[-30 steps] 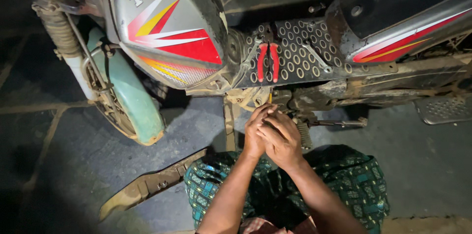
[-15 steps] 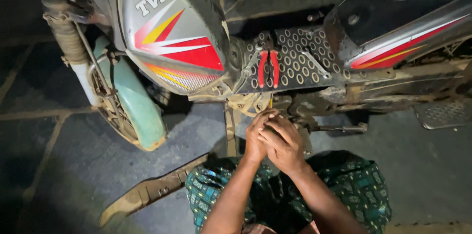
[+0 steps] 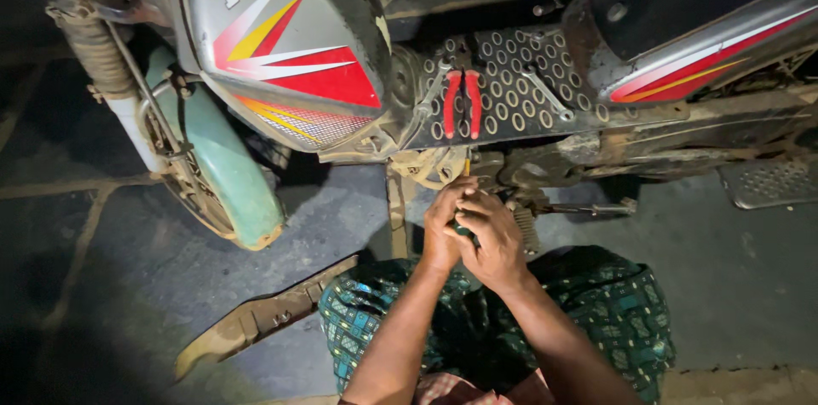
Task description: The person uses a screwdriver to tighten a screw on the motorcycle's engine casing. The person is sitting on the floor while performing the repair.
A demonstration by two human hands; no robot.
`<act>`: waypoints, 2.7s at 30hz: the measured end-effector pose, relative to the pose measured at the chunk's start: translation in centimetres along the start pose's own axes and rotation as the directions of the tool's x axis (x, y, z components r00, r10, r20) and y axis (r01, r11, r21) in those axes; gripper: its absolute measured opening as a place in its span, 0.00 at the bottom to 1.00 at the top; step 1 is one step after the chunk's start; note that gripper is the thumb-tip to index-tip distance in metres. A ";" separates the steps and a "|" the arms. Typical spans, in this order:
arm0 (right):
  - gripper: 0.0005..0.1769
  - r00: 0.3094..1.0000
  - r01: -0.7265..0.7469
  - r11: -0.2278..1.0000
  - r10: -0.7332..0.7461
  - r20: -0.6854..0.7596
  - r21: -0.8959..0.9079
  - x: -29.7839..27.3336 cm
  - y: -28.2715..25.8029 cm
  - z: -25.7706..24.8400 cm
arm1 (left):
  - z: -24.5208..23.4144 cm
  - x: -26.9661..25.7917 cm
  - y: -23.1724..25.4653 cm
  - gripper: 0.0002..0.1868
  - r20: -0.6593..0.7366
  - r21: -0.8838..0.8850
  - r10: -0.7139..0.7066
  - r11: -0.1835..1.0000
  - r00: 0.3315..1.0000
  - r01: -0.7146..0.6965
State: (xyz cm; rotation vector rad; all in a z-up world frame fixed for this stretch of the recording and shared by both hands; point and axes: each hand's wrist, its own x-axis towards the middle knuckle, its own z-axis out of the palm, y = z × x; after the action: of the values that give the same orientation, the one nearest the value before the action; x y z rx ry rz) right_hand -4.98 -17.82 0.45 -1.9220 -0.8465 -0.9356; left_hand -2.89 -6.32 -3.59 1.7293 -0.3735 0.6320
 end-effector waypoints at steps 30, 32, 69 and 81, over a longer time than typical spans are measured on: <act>0.10 0.988 0.101 0.992 -0.110 -0.106 -0.081 -0.8 -0.6 -2.3 | 1.0 -0.7 3.0 0.13 0.042 0.010 0.055 0.998 0.998 -0.055; 0.10 0.990 0.041 0.996 -0.052 -0.129 -0.084 -1.1 -0.2 -2.5 | 1.5 -0.2 3.3 0.14 0.076 0.037 0.058 0.997 0.995 -0.061; 0.16 0.979 -0.142 0.986 0.126 -0.161 -0.089 3.8 2.8 -3.8 | -0.1 10.6 0.9 0.29 0.560 0.414 0.363 0.657 0.745 -0.630; 0.13 0.975 -0.108 0.994 0.101 -0.196 -0.022 3.8 2.9 -2.8 | -1.4 10.9 2.9 0.40 0.578 0.284 0.290 0.804 0.763 -0.522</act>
State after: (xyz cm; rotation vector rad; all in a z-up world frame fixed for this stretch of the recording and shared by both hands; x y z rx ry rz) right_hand -1.47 -20.71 3.65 -1.8478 -0.6141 -1.0584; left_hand 3.92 -4.84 5.41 2.2703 -1.0963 0.5892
